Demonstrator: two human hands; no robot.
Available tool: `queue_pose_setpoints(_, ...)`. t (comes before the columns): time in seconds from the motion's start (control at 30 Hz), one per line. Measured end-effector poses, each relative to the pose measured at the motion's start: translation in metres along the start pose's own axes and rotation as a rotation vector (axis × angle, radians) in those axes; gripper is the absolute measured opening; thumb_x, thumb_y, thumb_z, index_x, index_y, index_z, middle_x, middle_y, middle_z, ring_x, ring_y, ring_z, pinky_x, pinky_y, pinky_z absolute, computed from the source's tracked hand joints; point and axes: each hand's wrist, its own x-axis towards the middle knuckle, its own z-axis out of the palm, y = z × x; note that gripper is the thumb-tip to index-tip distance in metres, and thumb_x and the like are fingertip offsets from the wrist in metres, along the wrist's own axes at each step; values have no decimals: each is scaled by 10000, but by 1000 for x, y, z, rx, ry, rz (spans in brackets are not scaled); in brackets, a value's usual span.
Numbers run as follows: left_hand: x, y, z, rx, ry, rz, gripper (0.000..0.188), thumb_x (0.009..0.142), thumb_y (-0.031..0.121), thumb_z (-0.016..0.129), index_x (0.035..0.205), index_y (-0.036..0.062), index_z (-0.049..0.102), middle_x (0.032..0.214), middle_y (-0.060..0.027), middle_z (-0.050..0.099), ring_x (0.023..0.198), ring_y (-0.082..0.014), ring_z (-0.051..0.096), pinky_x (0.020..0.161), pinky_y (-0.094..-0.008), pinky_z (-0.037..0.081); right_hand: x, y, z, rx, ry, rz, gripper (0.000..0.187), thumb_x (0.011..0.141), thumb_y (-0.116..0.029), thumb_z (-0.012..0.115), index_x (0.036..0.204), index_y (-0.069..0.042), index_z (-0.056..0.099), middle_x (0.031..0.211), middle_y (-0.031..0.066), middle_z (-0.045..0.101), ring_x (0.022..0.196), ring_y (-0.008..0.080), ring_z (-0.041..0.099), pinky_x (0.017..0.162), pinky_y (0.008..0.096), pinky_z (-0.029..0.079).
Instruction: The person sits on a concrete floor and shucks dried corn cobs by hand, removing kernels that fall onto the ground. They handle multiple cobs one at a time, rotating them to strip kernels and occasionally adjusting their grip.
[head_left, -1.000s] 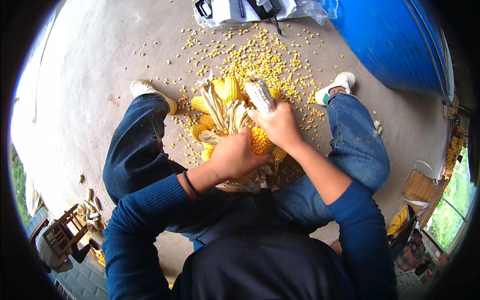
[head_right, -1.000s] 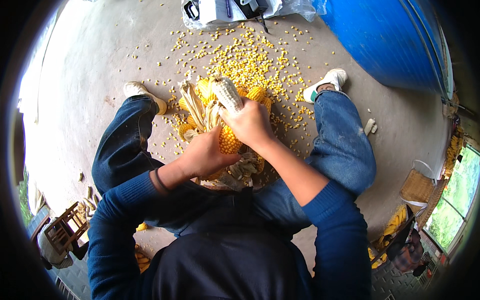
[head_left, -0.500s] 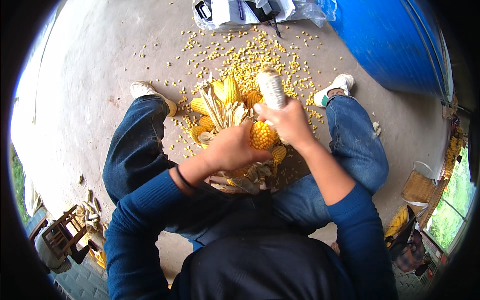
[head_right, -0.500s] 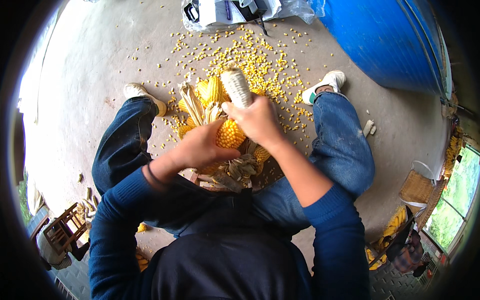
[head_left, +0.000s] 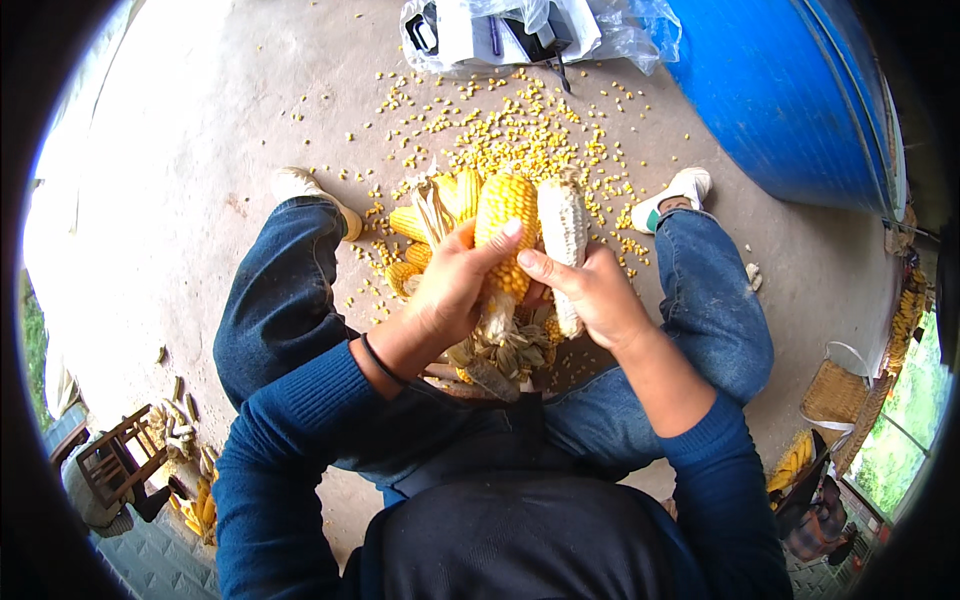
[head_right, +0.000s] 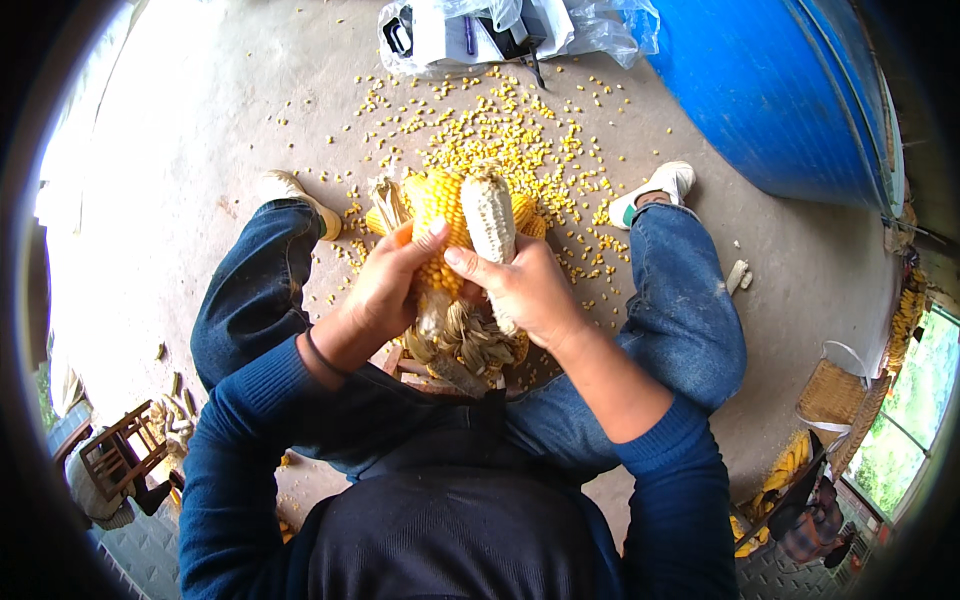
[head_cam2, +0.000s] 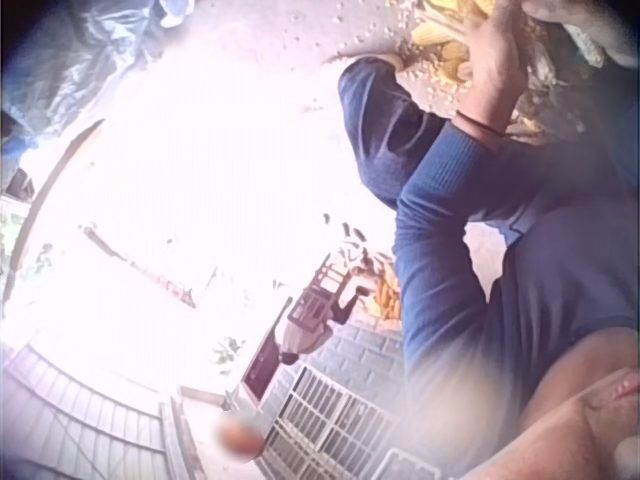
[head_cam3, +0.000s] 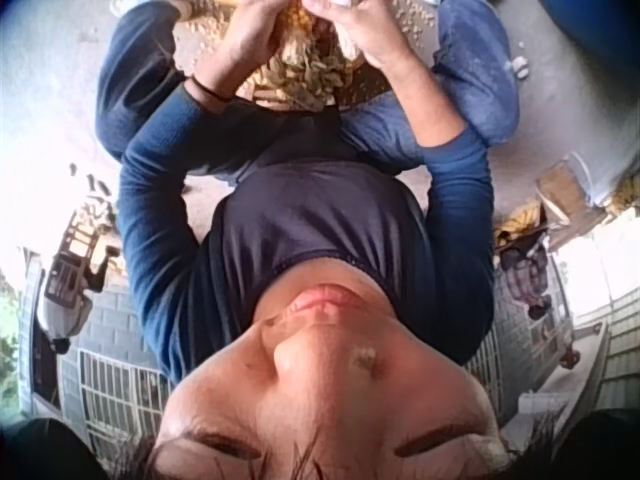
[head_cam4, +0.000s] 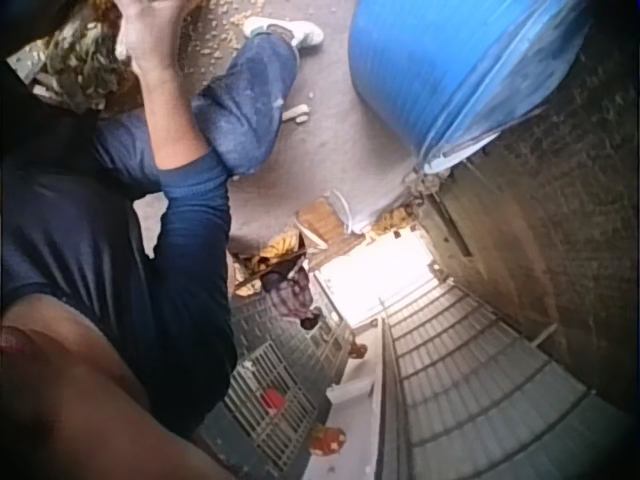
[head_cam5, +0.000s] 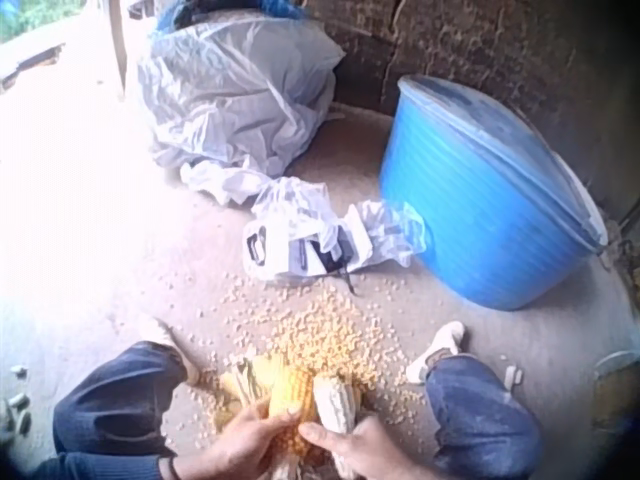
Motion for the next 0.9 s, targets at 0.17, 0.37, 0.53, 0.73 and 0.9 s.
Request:
queue_pose_setpoints(0.17,-5,0,7,450,-140,110,682,823,198,700,1343,-14,313,1093,-80,578,903,-129,585,781,-274,498,15,-11,-21,-133,162,-136,266,845,-205,675,992,12,627,913,24,636,806,85,570,734,245,459)
queue_pose_setpoints(0.37,-4,-12,-10,966,-320,366,991,806,340,704,1401,-113,53,1279,-242,432,1204,-266,434,995,-315,360,20,-9,-23,297,147,-54,322,833,-160,673,1096,5,586,1024,56,608,937,115,561,852,258,427)
queue_pose_setpoints(0.53,-13,8,1,1033,-409,282,864,895,346,584,1409,-94,47,1228,-280,479,1135,-300,508,953,-338,389,17,-16,-24,276,179,-150,357,832,-134,667,1133,24,561,1040,73,600,947,135,563,860,262,428)
queue_pose_setpoints(0.73,-1,-6,-18,1208,-419,646,715,869,107,496,1414,-82,74,1047,-285,559,992,-320,584,855,-350,442,19,-12,-21,235,244,-208,368,823,-114,680,1126,49,548,1005,71,597,917,122,564,831,242,435)
queue_pose_setpoints(0.9,-16,12,10,1324,-278,360,697,810,113,535,1370,-110,187,778,-246,600,746,-345,629,683,-388,488,14,-14,-20,163,259,-252,372,831,-96,667,1147,44,530,1009,59,595,888,110,565,808,229,443)
